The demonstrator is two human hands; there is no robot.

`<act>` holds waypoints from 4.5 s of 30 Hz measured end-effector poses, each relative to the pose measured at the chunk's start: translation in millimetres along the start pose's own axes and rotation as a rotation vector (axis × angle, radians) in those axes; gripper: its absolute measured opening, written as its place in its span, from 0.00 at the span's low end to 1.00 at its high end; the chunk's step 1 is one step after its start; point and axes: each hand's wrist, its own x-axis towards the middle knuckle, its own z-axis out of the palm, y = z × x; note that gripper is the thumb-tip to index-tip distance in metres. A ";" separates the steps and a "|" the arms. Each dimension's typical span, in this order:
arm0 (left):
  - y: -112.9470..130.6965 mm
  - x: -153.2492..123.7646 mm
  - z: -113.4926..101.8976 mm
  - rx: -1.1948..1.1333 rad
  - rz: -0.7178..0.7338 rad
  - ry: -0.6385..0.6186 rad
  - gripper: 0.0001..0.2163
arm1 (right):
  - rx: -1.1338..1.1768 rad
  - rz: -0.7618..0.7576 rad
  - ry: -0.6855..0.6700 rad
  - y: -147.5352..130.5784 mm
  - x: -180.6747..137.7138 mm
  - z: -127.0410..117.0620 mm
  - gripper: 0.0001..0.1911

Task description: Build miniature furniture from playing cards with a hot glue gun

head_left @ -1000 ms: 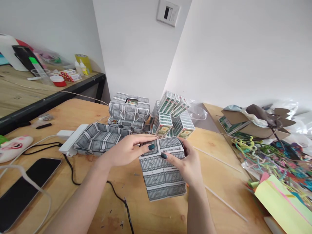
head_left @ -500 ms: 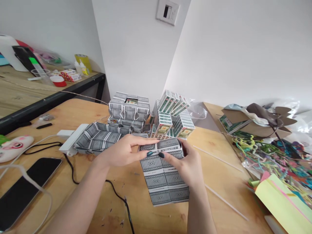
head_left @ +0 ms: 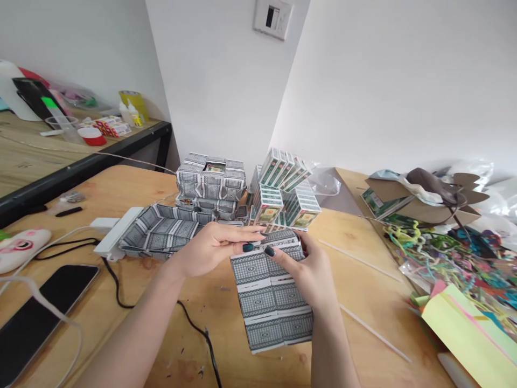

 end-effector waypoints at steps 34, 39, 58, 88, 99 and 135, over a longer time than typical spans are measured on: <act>-24.3 -1.9 -27.7 -0.102 -0.347 -0.235 0.12 | -0.082 -0.006 -0.365 27.2 17.7 21.6 0.28; -27.9 -10.3 -21.7 -0.114 -0.446 -0.198 0.12 | -0.044 -0.026 -0.414 43.3 24.2 29.4 0.29; -54.3 -100.0 57.9 -0.407 -0.724 0.717 0.18 | -0.322 -0.443 -0.580 31.9 8.5 72.2 0.35; -80.8 -86.5 72.4 -0.235 -0.591 0.672 0.19 | -0.649 -0.557 -0.396 56.8 -43.3 83.9 0.34; -68.6 -77.0 67.4 -0.469 -0.711 0.720 0.18 | -0.653 -0.549 -0.417 57.7 -43.2 85.8 0.35; -71.5 -96.0 59.2 -0.472 -0.671 0.579 0.21 | -0.680 -0.595 -0.382 63.7 -42.5 87.2 0.29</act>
